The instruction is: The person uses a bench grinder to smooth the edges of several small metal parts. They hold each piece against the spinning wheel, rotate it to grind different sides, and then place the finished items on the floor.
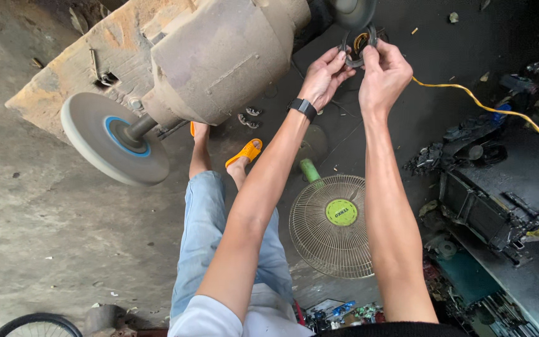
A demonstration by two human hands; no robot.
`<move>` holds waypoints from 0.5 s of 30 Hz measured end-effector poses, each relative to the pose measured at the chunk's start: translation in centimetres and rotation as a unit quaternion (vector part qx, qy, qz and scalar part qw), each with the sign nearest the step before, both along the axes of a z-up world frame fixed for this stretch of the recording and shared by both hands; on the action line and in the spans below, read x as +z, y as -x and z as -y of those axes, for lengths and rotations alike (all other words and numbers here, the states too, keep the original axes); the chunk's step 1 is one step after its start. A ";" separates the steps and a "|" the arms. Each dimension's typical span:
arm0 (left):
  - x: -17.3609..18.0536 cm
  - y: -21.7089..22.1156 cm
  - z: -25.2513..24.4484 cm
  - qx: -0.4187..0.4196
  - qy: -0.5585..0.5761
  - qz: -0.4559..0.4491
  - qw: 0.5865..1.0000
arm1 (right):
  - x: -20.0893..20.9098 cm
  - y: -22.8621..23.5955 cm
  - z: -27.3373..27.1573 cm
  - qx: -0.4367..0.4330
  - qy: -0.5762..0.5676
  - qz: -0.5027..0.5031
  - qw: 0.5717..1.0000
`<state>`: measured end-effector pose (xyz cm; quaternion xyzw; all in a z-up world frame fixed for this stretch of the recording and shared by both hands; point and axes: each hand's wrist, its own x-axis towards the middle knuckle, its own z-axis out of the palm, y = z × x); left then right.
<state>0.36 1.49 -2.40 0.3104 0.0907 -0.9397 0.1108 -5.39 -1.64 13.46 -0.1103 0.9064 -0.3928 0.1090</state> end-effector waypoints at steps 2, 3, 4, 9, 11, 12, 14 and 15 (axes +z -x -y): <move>-0.1 -0.2 0.0 0.019 0.002 -0.006 1.000 | -0.1 0.0 0.0 0.008 0.015 -0.001 1.000; 0.1 -0.6 0.2 0.009 0.000 0.000 1.000 | 0.0 -0.1 0.0 0.004 -0.002 0.004 1.000; 0.3 -1.1 0.2 0.000 -0.002 0.007 1.000 | 0.0 -0.3 -0.1 0.001 -0.019 0.011 1.000; -1.3 -3.9 0.1 -0.089 0.056 0.086 0.991 | -1.3 -1.0 -3.0 0.003 -0.021 0.102 0.995; -1.1 -5.4 0.0 -0.139 0.099 0.104 0.980 | -2.0 -1.7 -5.4 -0.029 -0.015 0.154 0.988; -1.2 -5.7 0.2 -0.159 0.153 0.100 0.970 | -2.7 -1.8 -6.7 -0.035 0.007 0.185 0.982; -0.7 -5.5 0.5 -0.178 0.206 0.093 0.958 | -3.0 -2.0 -8.0 -0.042 0.029 0.213 0.976; -0.2 -5.1 0.6 -0.162 0.178 0.111 0.964 | -2.8 -2.0 -7.9 -0.066 0.056 0.213 0.973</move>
